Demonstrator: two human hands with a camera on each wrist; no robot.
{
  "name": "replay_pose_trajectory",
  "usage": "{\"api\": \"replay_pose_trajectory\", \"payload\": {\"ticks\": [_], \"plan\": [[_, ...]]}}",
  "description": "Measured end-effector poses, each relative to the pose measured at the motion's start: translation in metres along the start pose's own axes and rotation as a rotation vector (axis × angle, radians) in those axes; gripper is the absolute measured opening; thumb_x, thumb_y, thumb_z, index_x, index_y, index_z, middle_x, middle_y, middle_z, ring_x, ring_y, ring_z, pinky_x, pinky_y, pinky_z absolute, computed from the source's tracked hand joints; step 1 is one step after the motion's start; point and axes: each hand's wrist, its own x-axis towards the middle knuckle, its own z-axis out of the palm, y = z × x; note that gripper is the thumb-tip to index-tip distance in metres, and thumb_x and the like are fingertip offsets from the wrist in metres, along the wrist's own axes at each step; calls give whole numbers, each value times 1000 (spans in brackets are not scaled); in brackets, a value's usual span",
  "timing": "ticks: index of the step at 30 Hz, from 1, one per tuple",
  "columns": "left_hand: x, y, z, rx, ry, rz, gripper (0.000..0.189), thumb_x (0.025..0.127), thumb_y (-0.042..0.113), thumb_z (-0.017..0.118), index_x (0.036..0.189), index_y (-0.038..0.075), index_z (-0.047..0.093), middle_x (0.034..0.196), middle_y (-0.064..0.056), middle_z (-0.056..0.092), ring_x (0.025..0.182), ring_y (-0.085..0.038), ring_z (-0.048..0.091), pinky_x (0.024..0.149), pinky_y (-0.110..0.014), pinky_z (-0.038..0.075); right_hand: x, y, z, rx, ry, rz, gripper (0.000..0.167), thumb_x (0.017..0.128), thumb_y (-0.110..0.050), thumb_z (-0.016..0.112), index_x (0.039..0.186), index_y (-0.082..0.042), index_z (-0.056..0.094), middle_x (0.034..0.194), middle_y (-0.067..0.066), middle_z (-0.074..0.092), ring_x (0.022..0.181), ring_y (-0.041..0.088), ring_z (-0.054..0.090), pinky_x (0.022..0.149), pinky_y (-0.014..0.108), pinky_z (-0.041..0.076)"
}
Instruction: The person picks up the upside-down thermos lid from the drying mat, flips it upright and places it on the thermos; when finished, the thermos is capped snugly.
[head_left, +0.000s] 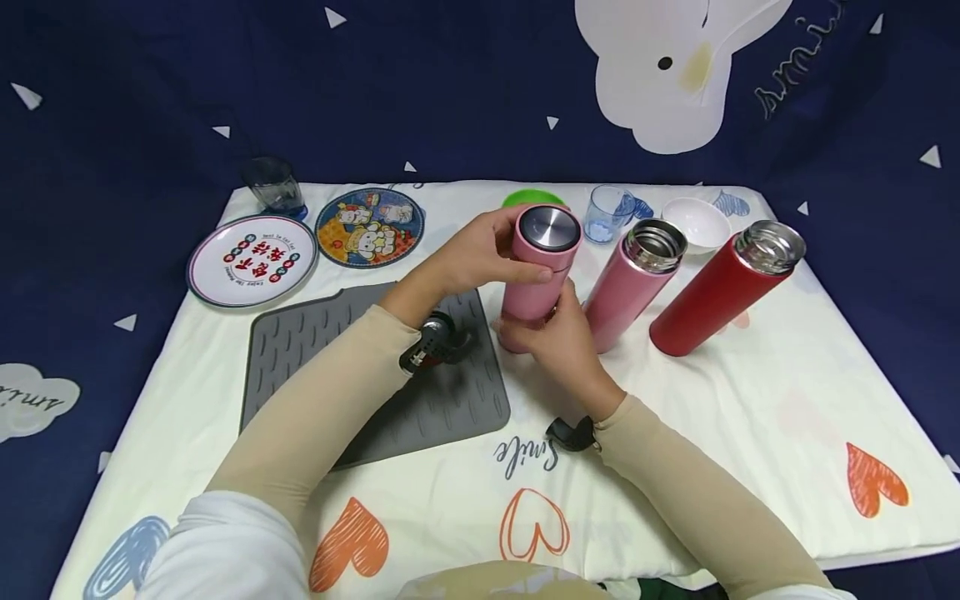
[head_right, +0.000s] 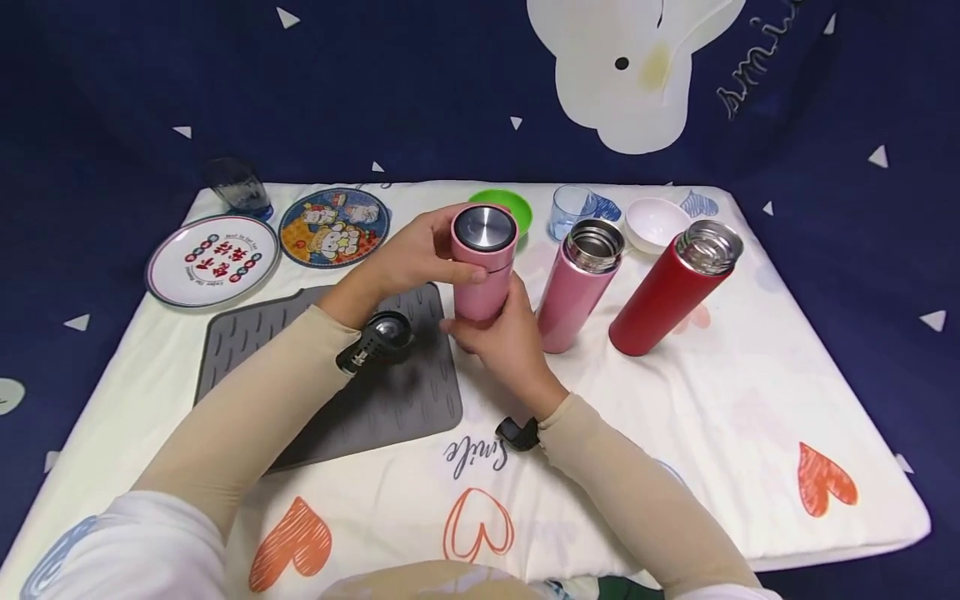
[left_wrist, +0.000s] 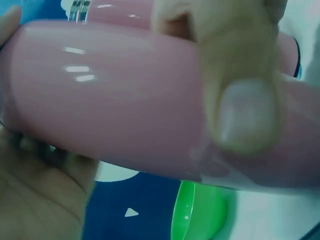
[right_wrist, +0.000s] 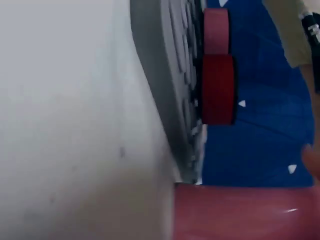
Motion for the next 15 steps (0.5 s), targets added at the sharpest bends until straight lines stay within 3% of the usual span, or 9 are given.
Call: {"api": "replay_pose_trajectory", "payload": {"ticks": [3,5,7,9,12,15], "plan": [[-12,2,-1,187,23,-24,84,80,21,81,148,6,34,136,-8,51,122,-19,50,102,-37,41,-21,-9,-4,-112,-58,61,101,78,-37,82,150,-6,18,146,14,33,132,28,36,107,46,33],[-28,8,-4,362,50,-70,96,78,38,82,153,13,26,144,-4,42,130,-15,41,105,-36,36,-40,-10,-12,-202,-94,86,111,79,-46,80,152,-5,8,152,17,21,139,32,25,110,50,28],[-53,18,-10,548,77,-132,104,75,51,81,154,18,22,147,-2,38,133,-15,35,107,-36,33,-59,-11,-21,-291,-123,77,115,78,-50,79,153,-6,5,154,17,17,140,34,22,110,53,28],[-83,31,-19,708,103,-210,99,76,54,78,154,19,27,146,-1,39,132,-18,36,106,-39,34,-76,-14,-31,-336,-139,22,112,78,-47,81,153,-7,8,153,15,20,140,33,22,109,53,28],[-126,46,-32,946,146,-348,93,73,59,78,147,17,41,134,0,51,124,-21,43,101,-44,38,-93,-16,-42,-388,-134,-72,106,77,-39,84,152,-9,15,151,11,26,136,30,26,106,51,31],[-162,49,-43,1178,171,-518,100,64,69,79,141,12,50,119,-1,62,112,-24,53,90,-47,46,-101,-17,-48,-400,-134,-110,101,75,-35,86,150,-10,24,148,9,33,132,29,31,102,50,36]]}}
